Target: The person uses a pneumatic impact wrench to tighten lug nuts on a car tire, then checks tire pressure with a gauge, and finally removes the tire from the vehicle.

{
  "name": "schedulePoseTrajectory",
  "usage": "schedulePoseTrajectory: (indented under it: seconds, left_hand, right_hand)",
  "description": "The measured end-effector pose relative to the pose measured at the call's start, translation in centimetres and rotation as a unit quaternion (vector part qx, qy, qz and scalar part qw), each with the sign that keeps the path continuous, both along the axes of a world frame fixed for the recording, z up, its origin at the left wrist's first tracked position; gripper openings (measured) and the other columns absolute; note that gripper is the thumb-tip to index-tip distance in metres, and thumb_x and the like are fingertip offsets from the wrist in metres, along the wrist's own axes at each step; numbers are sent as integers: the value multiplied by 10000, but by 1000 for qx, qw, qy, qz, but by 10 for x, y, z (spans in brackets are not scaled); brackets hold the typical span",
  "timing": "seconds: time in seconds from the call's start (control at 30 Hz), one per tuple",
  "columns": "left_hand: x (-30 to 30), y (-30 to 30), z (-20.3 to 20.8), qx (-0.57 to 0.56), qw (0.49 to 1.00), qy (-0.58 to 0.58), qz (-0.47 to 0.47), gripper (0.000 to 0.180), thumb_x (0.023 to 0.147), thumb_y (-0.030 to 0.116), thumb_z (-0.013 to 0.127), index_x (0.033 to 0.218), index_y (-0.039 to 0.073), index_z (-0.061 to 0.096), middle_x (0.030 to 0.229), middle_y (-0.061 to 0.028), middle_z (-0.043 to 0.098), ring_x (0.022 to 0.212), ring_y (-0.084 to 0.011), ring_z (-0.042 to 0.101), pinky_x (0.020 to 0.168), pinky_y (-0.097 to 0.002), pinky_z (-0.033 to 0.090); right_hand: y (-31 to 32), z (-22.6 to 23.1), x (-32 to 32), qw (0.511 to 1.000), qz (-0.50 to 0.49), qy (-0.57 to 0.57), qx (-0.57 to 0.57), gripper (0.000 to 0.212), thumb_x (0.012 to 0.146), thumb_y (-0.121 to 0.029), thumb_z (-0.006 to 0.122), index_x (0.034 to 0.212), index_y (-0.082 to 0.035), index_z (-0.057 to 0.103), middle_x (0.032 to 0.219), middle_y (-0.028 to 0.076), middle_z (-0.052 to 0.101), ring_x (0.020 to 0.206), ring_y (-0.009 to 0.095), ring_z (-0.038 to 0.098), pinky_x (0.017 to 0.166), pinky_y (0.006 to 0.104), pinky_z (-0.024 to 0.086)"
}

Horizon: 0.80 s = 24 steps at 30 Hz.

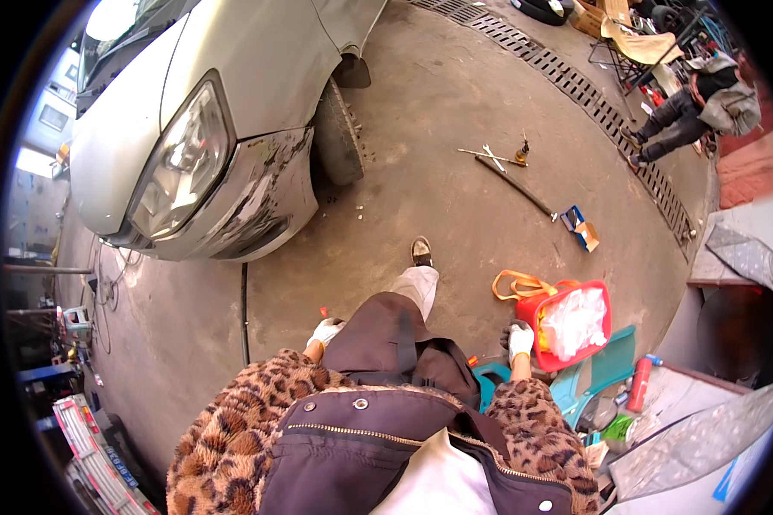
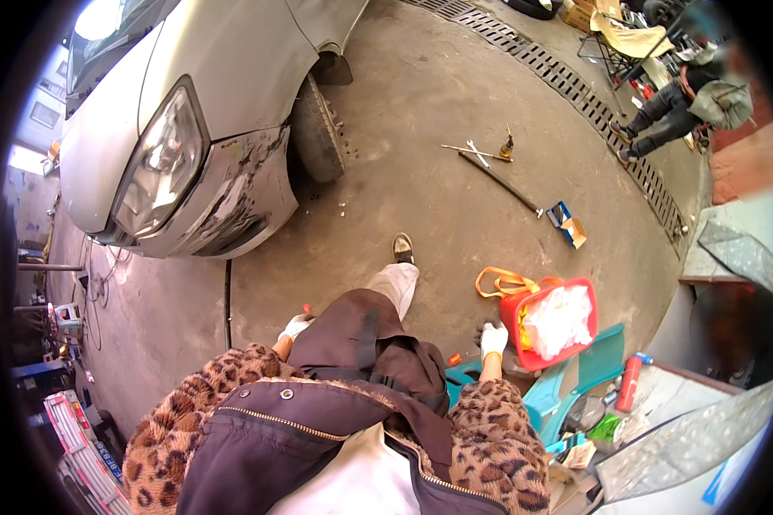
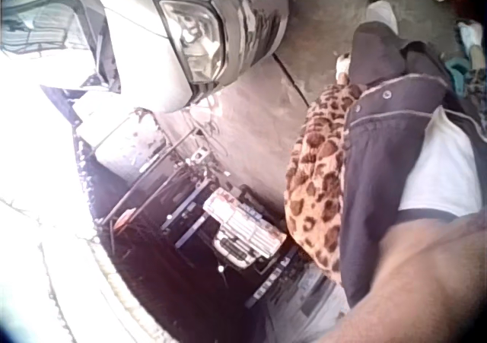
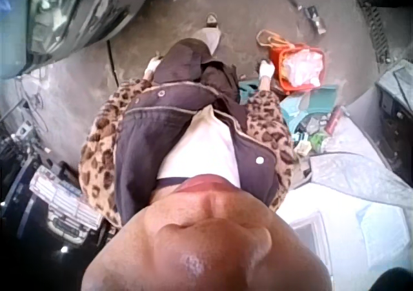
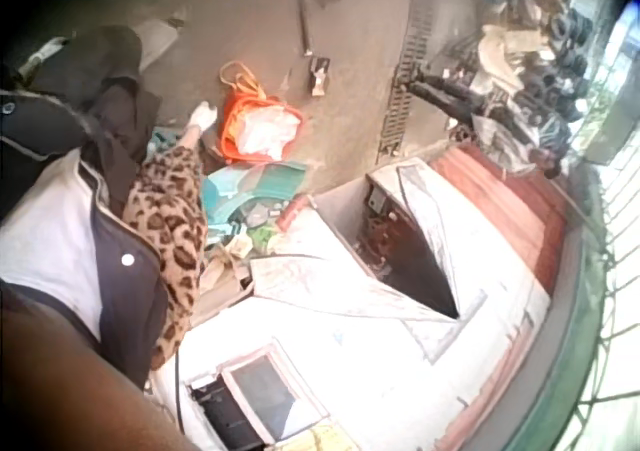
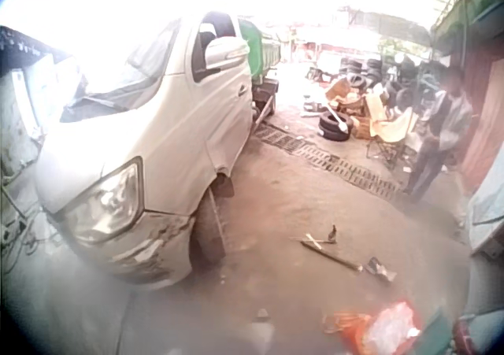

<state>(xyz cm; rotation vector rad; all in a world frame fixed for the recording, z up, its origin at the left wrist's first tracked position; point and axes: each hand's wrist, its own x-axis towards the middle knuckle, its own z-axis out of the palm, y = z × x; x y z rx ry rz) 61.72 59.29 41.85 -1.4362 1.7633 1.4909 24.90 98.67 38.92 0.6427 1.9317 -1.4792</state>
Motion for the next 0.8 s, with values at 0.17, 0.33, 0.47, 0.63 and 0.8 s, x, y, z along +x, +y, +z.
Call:
schedulePoseTrajectory:
  seconds: [0.17, 0.33, 0.47, 0.63, 0.8]
  left_hand:
    - [-93, -102, -68, -14, 1000, -23, 2, 310, 905, 250, 639, 1057, -9, 715, 991, -163, 725, 901, -273, 698, 766, -374, 532]
    - [-317, -164, -3, -96, 990, 95, 25, 453, 917, 372, 566, 1154, 0, 671, 1027, -215, 710, 952, -323, 685, 851, -388, 514]
    - [-444, -220, 67, -28, 963, 236, 123, 383, 946, 295, 601, 1181, -5, 645, 1032, -126, 710, 948, -206, 649, 865, -323, 503]
    - [-473, -257, 70, -161, 945, 171, 226, 352, 934, 308, 588, 1144, 39, 674, 1097, -176, 704, 1059, -324, 656, 918, -385, 497]
    - [-429, -234, -7, -165, 939, -86, 290, 368, 908, 362, 600, 1110, 71, 698, 1096, -182, 708, 1055, -356, 662, 900, -428, 516]
  right_hand:
    - [-106, 1, -80, 990, 135, -2, 42, 195, 903, -29, 491, 1034, -36, 637, 736, 105, 654, 531, 187, 611, 477, 329, 508]
    - [-110, 12, -161, 957, 204, 149, 144, 210, 838, -46, 544, 955, 25, 704, 793, 95, 703, 771, 206, 659, 737, 326, 528]
    - [-159, 40, -255, 971, 170, 78, 145, 179, 844, -65, 562, 886, -12, 728, 728, 75, 682, 614, 174, 624, 571, 289, 483]
    - [-258, 33, -374, 971, 210, -1, 114, 212, 887, -12, 475, 1011, 3, 646, 622, 103, 576, 440, 183, 531, 387, 308, 419]
    - [-370, -22, -497, 861, 480, 124, 119, 238, 831, 6, 513, 972, 27, 703, 764, 127, 695, 620, 211, 642, 638, 317, 537]
